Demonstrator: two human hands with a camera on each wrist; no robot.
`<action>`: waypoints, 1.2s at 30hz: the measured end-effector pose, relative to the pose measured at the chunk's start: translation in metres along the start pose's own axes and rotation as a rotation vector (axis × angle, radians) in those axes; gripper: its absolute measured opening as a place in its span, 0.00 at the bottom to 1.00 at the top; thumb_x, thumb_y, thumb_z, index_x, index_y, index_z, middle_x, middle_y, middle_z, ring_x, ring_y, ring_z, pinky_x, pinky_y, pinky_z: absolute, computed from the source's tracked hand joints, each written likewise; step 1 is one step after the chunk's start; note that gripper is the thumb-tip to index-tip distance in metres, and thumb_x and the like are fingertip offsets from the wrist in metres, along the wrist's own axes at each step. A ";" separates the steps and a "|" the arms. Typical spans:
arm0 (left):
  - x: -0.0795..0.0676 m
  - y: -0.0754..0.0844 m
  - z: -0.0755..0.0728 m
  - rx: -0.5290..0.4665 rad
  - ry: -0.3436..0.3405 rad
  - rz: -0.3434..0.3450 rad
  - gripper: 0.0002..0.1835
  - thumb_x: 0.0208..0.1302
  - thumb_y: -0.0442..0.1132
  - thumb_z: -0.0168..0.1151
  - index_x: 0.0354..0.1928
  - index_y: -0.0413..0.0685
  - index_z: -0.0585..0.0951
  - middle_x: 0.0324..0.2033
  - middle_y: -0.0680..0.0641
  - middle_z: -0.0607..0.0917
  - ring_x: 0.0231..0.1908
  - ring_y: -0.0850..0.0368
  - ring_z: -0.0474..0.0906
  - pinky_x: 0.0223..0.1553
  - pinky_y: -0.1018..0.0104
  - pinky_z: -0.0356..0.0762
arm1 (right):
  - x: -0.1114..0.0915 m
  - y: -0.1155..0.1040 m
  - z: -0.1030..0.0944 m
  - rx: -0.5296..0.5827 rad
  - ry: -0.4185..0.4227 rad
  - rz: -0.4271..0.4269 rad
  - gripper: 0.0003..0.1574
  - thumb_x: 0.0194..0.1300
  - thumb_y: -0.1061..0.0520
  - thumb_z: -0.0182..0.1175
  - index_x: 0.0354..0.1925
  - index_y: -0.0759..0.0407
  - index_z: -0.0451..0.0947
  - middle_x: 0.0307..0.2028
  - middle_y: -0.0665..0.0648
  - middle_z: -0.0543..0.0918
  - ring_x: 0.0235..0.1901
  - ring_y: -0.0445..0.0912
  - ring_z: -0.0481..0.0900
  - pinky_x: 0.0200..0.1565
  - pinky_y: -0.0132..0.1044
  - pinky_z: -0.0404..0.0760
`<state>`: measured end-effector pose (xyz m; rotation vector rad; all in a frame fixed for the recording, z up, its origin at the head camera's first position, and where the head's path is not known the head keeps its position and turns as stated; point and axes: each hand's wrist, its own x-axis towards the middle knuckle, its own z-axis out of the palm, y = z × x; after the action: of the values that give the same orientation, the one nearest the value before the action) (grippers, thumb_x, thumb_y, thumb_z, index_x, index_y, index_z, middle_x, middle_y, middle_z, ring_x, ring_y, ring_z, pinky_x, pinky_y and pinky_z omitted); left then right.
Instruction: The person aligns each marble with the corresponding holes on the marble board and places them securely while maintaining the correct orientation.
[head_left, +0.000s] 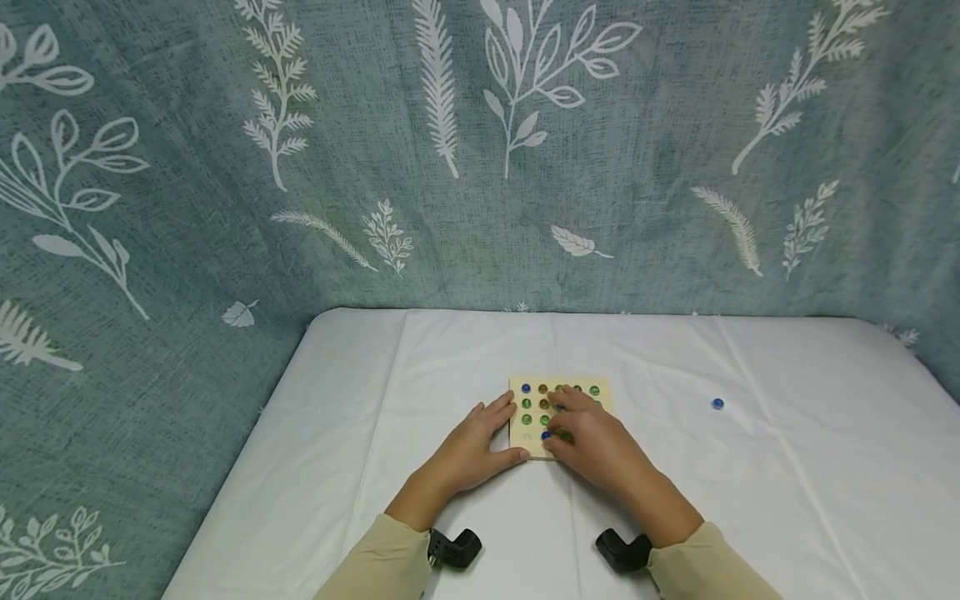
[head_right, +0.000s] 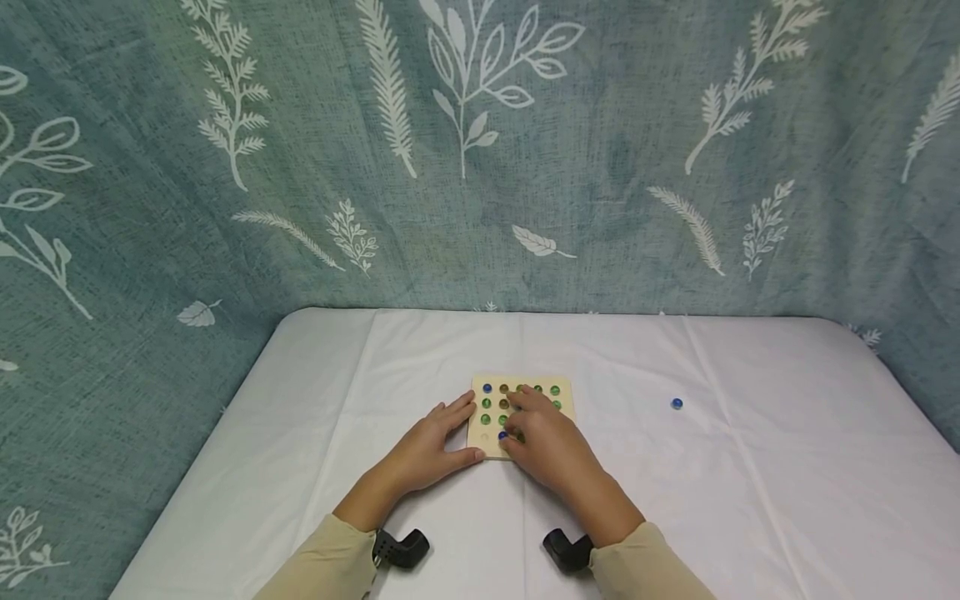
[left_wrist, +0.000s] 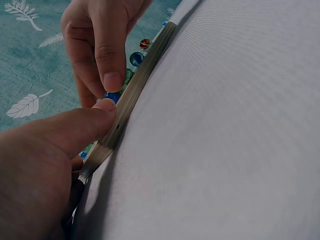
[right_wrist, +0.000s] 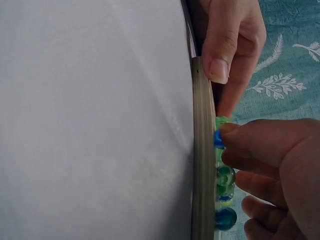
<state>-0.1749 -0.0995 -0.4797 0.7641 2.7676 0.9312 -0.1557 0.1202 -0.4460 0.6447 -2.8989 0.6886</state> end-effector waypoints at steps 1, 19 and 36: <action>0.000 0.000 0.000 0.000 0.000 0.000 0.43 0.64 0.61 0.63 0.75 0.50 0.62 0.76 0.54 0.56 0.76 0.54 0.52 0.77 0.53 0.50 | 0.000 0.001 -0.001 0.006 -0.002 0.004 0.09 0.59 0.53 0.71 0.37 0.55 0.88 0.64 0.60 0.76 0.71 0.59 0.64 0.65 0.58 0.72; 0.000 0.001 0.000 -0.017 -0.007 -0.012 0.43 0.63 0.58 0.65 0.75 0.50 0.61 0.77 0.54 0.55 0.76 0.54 0.51 0.77 0.53 0.49 | -0.013 0.048 -0.050 0.117 0.016 0.216 0.16 0.66 0.53 0.63 0.46 0.62 0.85 0.67 0.64 0.72 0.70 0.63 0.63 0.65 0.62 0.68; 0.000 0.001 0.001 -0.004 -0.006 -0.008 0.43 0.63 0.59 0.64 0.75 0.50 0.61 0.77 0.53 0.55 0.76 0.54 0.51 0.77 0.52 0.50 | -0.054 0.128 -0.094 0.130 0.103 0.455 0.37 0.72 0.36 0.52 0.61 0.64 0.76 0.69 0.67 0.67 0.63 0.74 0.63 0.55 0.69 0.70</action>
<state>-0.1744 -0.0982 -0.4804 0.7531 2.7610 0.9309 -0.1613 0.2865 -0.4243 -0.0531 -2.9395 0.9301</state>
